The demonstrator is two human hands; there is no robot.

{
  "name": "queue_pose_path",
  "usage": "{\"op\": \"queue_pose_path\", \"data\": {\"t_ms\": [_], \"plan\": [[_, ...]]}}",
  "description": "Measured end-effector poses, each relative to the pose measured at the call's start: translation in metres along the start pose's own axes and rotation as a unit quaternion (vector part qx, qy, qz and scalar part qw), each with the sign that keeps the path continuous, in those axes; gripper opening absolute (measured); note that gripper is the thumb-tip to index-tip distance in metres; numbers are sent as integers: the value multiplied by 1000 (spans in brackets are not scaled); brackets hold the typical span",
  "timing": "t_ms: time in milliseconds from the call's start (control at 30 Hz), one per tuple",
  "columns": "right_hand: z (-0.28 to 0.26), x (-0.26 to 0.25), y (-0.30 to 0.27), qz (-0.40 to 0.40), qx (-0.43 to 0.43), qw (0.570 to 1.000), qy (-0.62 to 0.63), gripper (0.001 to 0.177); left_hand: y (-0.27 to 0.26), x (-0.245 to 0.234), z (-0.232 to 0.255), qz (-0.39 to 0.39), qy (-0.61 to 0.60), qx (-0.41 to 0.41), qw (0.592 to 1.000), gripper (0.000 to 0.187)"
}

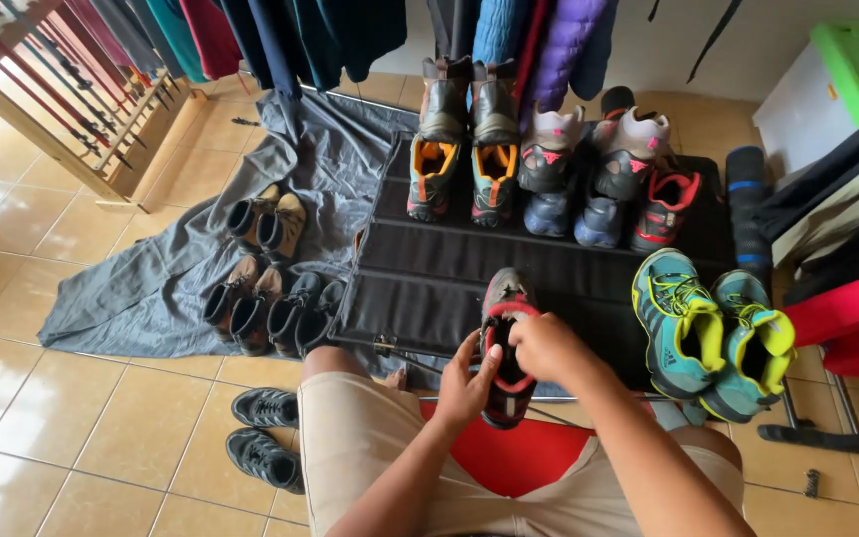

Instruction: The person is cleaning and adjusting the laces of various pairs of shoes in a laundry shop environment.

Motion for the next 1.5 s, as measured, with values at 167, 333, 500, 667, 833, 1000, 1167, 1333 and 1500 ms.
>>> {"op": "queue_pose_path", "data": {"t_ms": [167, 333, 500, 667, 833, 1000, 1167, 1333, 1500], "plan": [[-17, 48, 32, -81, -39, 959, -267, 27, 2, 11, -1, 68, 57, 22, 996, 50], [50, 95, 96, -49, -90, 911, -400, 29, 3, 7, 7, 166, 124, 48, 977, 26], [32, 61, 74, -85, -16, 944, -318, 25, 15, 17, 3, 124, 137, 31, 982, 31], [24, 16, 46, 0, -140, 965, -224, 15, 39, 34, -4, 163, 173, 89, 967, 28], [45, -32, 28, 150, -182, 972, -2, 26, 42, 43, 0, 168, 172, 124, 963, 31], [68, -38, 17, 144, -27, 983, 112, 28, 46, 54, -9, 220, 170, 158, 948, 22], [42, -34, -17, 205, 0, 948, 244, 23, 38, 27, 17, 119, 155, 103, 975, 39], [154, 13, 43, 45, -15, 862, 505, 34, 9, -21, 61, 157, 80, 175, 969, 42], [125, 18, 13, 88, -66, 827, 551, 23, 12, -3, 55, -64, -107, 177, 976, 33]]}}
Point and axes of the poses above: each hand's wrist, its own y-axis towards the middle knuckle, its own x-axis out of the palm, z = x × y, the point moved 6 cm from there along y, towards the middle knuckle, and after that the axes turned 15 degrees about y, right-handed, at the moved point
